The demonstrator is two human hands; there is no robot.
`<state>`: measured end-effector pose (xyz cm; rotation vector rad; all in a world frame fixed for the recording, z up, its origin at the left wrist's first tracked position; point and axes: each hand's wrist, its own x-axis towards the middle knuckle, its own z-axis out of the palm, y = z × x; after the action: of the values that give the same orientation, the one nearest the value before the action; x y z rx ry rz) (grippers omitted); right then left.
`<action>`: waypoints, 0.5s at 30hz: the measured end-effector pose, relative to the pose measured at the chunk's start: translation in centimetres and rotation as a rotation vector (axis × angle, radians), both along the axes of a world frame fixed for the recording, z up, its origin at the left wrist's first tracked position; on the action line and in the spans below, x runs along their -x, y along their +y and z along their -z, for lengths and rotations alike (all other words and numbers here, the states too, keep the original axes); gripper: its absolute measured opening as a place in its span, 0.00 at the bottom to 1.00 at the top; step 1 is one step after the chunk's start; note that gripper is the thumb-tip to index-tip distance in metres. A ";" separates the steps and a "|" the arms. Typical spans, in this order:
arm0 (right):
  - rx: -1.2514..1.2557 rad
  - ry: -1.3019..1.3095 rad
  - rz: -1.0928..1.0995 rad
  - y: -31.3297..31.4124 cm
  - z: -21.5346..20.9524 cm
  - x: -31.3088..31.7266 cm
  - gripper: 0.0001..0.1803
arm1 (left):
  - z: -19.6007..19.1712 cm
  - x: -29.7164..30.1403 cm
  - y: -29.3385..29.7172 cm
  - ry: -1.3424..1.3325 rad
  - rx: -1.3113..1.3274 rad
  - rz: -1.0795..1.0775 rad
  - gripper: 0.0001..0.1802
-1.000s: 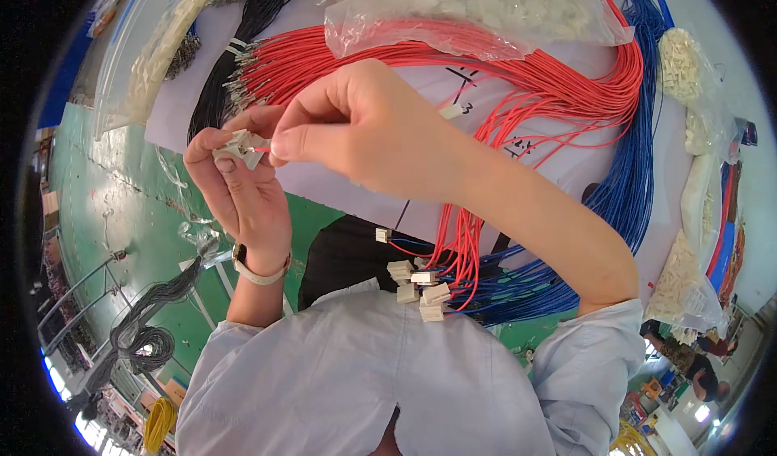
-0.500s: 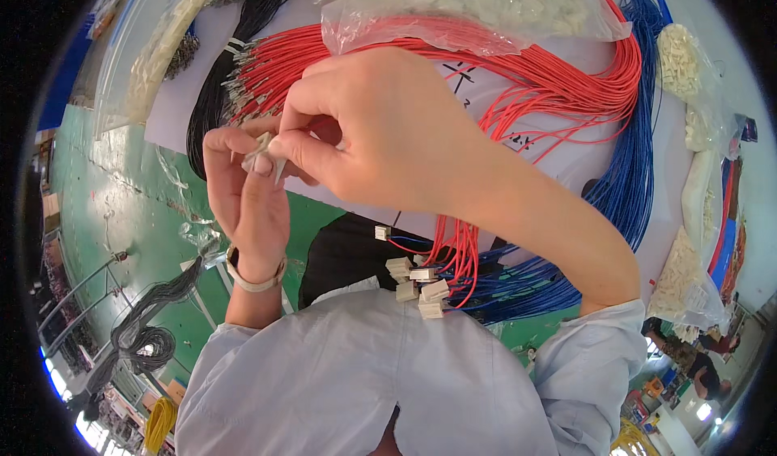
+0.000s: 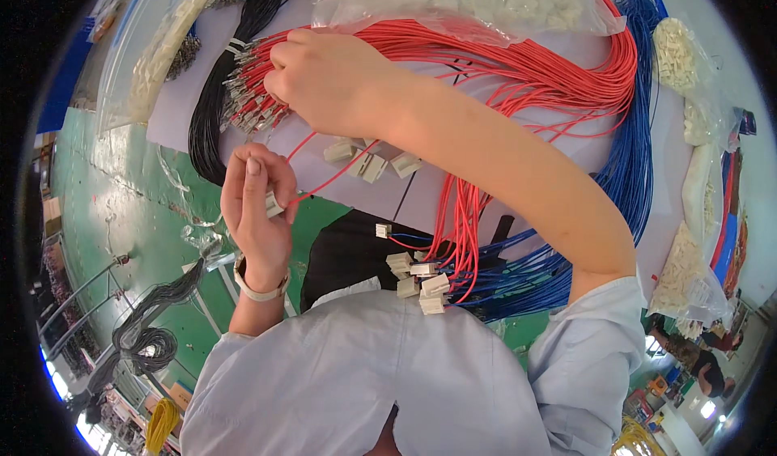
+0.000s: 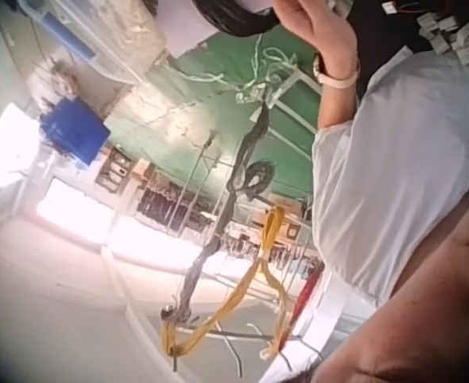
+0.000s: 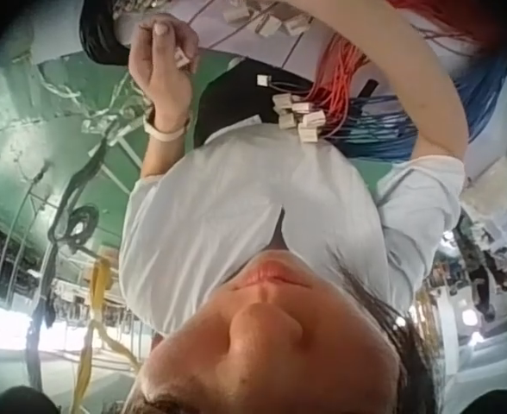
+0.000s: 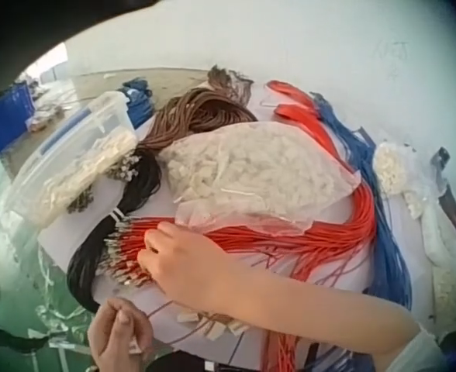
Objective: Inserting electrical wires into plastic connectors to assemble wire harnesses.
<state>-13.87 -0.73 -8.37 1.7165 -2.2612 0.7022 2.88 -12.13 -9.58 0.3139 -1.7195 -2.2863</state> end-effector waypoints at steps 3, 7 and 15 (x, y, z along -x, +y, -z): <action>0.022 -0.080 -0.058 0.3 -1.1 -0.1 0.06 | -0.8 0.6 0.1 -0.091 -0.110 -0.079 0.11; 0.129 -0.362 -0.053 2.2 -2.5 -0.8 0.05 | -0.8 0.9 -0.9 -0.076 -0.141 0.034 0.11; 0.325 -0.571 0.088 4.5 -4.1 -0.8 0.07 | -1.4 3.9 -0.2 0.160 1.238 -0.002 0.07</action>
<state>-13.10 3.80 -4.31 1.3729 -2.3531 1.6024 -1.04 -12.29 -8.20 -0.1300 -2.5717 -0.8429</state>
